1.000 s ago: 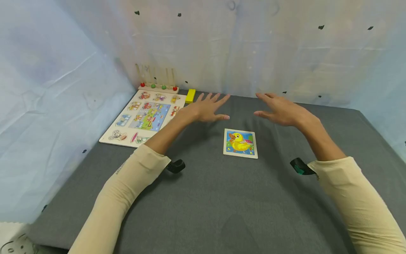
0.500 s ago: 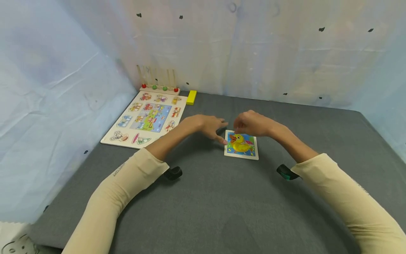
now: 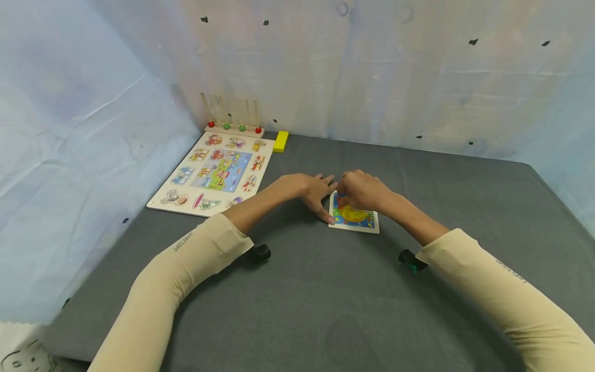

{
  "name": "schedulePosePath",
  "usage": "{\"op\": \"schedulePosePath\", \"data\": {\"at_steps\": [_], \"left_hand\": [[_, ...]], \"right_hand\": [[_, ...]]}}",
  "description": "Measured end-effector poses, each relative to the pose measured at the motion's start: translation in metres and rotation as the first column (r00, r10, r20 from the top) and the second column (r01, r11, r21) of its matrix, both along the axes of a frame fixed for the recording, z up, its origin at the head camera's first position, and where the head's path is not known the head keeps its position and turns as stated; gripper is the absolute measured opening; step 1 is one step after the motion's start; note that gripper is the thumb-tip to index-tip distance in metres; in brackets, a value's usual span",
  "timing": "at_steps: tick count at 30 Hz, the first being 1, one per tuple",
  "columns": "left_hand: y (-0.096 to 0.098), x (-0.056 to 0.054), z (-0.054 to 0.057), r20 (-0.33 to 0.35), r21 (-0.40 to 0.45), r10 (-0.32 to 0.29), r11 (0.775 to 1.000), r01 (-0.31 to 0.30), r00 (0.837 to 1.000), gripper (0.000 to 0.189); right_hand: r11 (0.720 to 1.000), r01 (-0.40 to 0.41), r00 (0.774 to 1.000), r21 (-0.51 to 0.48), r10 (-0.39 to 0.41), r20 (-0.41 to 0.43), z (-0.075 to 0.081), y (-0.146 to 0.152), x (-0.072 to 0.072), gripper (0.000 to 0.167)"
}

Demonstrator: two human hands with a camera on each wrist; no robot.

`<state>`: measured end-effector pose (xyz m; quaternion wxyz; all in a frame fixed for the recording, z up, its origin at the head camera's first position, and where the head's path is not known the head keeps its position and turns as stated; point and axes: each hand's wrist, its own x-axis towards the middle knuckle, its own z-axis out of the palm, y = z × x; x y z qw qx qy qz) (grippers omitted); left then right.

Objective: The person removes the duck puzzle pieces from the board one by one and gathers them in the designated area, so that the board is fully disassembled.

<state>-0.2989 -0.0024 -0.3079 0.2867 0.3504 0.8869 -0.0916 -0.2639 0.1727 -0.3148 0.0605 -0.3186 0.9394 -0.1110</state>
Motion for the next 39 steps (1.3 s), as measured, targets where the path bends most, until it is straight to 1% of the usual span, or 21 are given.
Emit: {"op": "schedulePosePath", "data": {"at_steps": [4,8,9,13,16,18,21,26,29,32,35,38,39], "left_hand": [[0.001,-0.002,0.002,0.007,-0.039,-0.006,0.999,0.006,1.0,0.115],[0.003,-0.004,0.004,0.018,-0.089,-0.015,0.996,0.017,1.0,0.117],[0.003,-0.004,0.005,0.021,-0.098,-0.018,0.995,0.02,1.0,0.117],[0.005,-0.004,0.006,0.029,-0.117,-0.026,0.993,0.029,0.999,0.118],[0.005,-0.003,0.006,0.031,-0.118,-0.03,0.992,0.034,0.999,0.118],[0.005,-0.003,0.006,0.035,-0.118,-0.029,0.993,0.033,0.999,0.117],[0.004,-0.003,0.007,0.048,-0.122,-0.011,0.992,0.017,0.999,0.116],[0.003,-0.002,0.008,0.058,-0.136,0.009,0.991,-0.001,0.998,0.115],[0.003,-0.002,0.005,0.058,-0.12,0.004,0.993,0.003,0.998,0.115],[0.002,-0.001,0.001,0.055,-0.087,0.005,0.996,0.0,0.998,0.116],[0.0,-0.001,-0.002,0.047,-0.036,0.009,0.999,-0.007,0.999,0.118],[-0.002,0.0,-0.003,0.032,0.024,0.012,1.0,-0.013,0.999,0.118],[-0.002,0.001,-0.003,0.024,0.048,0.015,0.999,-0.016,1.0,0.119]], "right_hand": [[1.0,-0.014,1.0,-0.012,0.014,0.009,0.002,-0.001,-0.003,0.008],[1.0,-0.002,1.0,0.027,0.002,0.017,0.004,-0.005,-0.006,0.01],[0.999,0.007,1.0,0.042,-0.008,0.021,0.004,-0.005,-0.007,0.012],[0.994,0.049,0.999,0.096,-0.051,0.018,0.005,-0.007,-0.007,0.03],[0.991,0.07,0.997,0.11,-0.072,0.018,0.005,-0.007,-0.006,0.033],[0.992,0.073,0.997,0.107,-0.075,0.008,0.005,-0.006,-0.005,0.032],[0.995,0.064,0.998,0.074,-0.064,-0.006,0.005,-0.005,-0.003,0.032],[0.999,0.008,1.0,-0.04,-0.009,-0.015,0.005,-0.004,-0.001,0.029],[0.993,-0.037,0.999,-0.116,0.035,-0.015,0.005,0.001,-0.001,0.024],[0.982,-0.063,0.998,-0.177,0.06,-0.024,0.011,0.011,-0.003,0.018],[0.979,-0.034,0.999,-0.199,0.026,-0.041,0.022,0.025,-0.005,0.015],[0.976,0.023,0.999,-0.215,-0.031,-0.032,0.036,0.042,-0.005,0.013],[0.976,0.047,0.998,-0.214,-0.052,-0.017,0.04,0.048,-0.005,0.012]]}}
